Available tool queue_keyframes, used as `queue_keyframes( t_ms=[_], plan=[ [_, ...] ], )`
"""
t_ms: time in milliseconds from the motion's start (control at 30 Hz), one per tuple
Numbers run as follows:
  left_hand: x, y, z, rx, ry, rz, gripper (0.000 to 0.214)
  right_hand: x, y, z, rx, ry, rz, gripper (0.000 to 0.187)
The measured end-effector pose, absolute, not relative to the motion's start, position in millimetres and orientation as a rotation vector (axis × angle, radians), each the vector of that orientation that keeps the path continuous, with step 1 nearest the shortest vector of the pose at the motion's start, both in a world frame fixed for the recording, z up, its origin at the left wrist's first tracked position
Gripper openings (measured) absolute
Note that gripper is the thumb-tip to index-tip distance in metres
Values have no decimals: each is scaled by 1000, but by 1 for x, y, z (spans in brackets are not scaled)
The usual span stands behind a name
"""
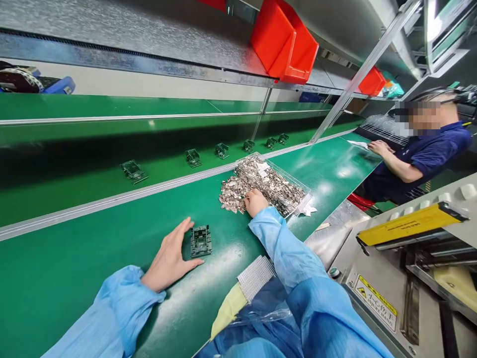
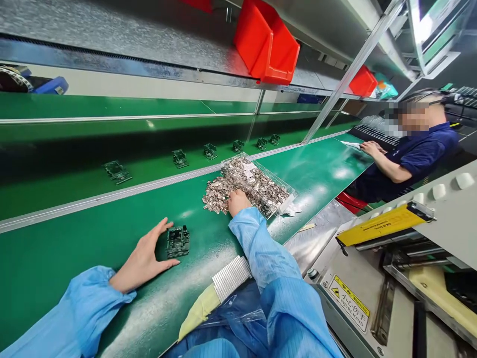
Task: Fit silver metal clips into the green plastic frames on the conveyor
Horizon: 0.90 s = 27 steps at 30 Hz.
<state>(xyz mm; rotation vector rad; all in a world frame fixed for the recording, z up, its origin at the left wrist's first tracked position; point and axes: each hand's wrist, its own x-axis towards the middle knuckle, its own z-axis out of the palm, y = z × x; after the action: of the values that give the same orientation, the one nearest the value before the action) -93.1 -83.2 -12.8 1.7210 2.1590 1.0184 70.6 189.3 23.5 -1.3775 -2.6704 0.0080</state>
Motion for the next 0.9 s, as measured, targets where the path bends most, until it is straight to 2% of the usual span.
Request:
queue_keyframes(
  t_ms=[100, 233, 367, 500, 567, 733, 900],
  plan=[
    [-86, -75, -12, 1586, 2040, 1029, 82, 75, 193, 24, -1326, -2684, 49, 17],
    [-66, -67, -6, 1186, 1766, 1375, 68, 88, 191, 29, -1257, -2639, 126, 18],
    [-35, -52, 2, 701, 1356, 1665, 63, 101, 187, 32, -1273, -2545, 267, 11],
    [-1, -35, 18, 569, 1120, 1785, 59, 116, 184, 32, -1292, -2406, 469, 7],
    [12, -29, 21, 554, 1067, 1774, 58, 126, 182, 31, -1285, -2321, 586, 4],
    [22, -25, 10, 553, 1091, 1764, 55, 155, 168, 24, -1242, -2080, 939, 21],
    [15, -26, 1, 565, 1127, 1799, 58, 175, 138, 27, -1138, -1875, 1255, 20]
  ],
)
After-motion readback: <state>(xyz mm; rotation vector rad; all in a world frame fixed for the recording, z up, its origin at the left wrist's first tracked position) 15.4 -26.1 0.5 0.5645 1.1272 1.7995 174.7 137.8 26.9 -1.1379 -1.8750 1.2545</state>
